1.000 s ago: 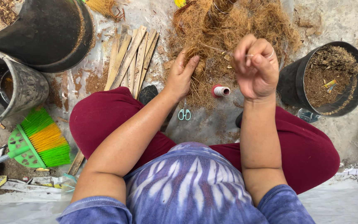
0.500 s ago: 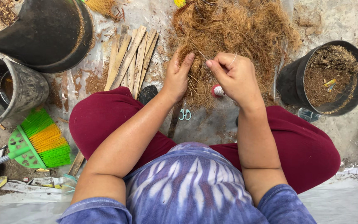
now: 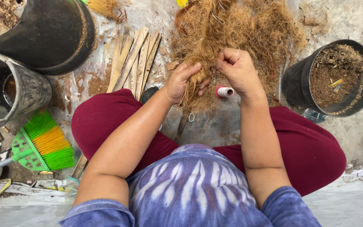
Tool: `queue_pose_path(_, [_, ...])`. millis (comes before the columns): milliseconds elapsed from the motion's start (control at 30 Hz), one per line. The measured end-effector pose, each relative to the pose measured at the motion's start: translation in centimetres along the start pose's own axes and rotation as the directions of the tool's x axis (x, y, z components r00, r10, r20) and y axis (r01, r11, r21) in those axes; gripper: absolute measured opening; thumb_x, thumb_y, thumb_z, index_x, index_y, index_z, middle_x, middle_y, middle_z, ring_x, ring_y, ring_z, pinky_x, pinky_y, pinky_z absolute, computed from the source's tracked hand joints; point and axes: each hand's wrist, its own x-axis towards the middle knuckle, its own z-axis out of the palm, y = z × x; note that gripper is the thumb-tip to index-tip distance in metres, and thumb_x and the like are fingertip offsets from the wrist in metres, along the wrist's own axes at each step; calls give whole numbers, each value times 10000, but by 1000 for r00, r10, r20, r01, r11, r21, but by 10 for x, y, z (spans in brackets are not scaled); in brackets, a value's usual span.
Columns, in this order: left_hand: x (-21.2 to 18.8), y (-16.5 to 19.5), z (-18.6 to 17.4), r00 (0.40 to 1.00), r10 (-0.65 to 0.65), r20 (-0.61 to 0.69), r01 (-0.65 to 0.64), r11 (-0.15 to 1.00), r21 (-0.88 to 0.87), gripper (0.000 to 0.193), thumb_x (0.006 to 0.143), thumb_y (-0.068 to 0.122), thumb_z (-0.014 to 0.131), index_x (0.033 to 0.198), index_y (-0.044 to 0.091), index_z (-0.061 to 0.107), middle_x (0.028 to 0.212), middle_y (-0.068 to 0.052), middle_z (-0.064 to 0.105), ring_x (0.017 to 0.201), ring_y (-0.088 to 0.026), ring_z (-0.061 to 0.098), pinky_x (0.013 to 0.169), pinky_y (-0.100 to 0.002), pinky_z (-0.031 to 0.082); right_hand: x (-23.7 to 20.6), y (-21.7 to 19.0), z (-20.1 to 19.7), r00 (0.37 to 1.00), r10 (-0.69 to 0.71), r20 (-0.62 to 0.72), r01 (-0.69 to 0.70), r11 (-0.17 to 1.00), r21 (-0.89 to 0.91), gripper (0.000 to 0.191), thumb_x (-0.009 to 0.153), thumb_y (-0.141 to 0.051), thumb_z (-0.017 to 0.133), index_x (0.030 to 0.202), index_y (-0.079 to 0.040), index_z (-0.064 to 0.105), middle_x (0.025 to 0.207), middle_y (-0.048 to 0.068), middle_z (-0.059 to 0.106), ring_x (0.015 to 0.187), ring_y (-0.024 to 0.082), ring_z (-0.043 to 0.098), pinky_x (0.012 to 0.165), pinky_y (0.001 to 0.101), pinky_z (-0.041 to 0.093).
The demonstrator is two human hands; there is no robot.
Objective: The person sits on the floor and bundles loose coconut fiber by hand. They wrap the bundle with wire, then tie it securely with string, repeating the process to create a compact, bound fiber roll.
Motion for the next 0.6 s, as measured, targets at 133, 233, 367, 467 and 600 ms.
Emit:
queue_pose_path(133, [1,-4,-6,972,-114,207,121,992,-23,423,1074,381,467,1042,-14,614,684,-91,537,573,-213,545,562,-338,475,-2,-9,1,998,47,49,-56,978,203,133,942,-50,743,1055,-44,673,889,-43,638,751,24,547,689,184,465])
queue_pose_path(233, [4,-9,-12,923,-187,336,210,977,-33,454,1075,403,464,1005,-16,625,683,-87,523,586,-215,543,572,-350,480,-7,-19,-2,971,162,178,-194,965,178,276,867,-41,678,1142,-56,660,878,39,738,698,118,723,651,263,612])
queue_pose_path(367, [3,-13,-13,920,-226,321,275,955,-115,456,1048,428,489,1034,-7,622,751,-98,558,646,-196,561,599,-350,491,-10,-17,1,986,93,137,-103,992,68,150,960,-18,715,1068,83,690,911,89,726,774,177,735,693,305,616])
queue_pose_path(467, [3,-13,-7,970,-170,176,187,979,-84,483,1032,459,514,1187,9,597,918,-124,629,799,-211,625,712,-364,538,-12,-15,0,986,68,151,-92,983,157,171,972,-59,745,1047,62,650,841,53,691,721,156,714,654,295,609])
queue_pose_path(600, [7,-9,0,1000,-15,-27,14,1000,-27,631,1027,485,553,1461,33,482,1297,-129,636,1161,-222,634,1032,-383,535,-12,-17,-1,998,-18,66,19,1000,-3,179,978,-69,765,1072,46,664,791,-38,565,699,44,528,631,216,469])
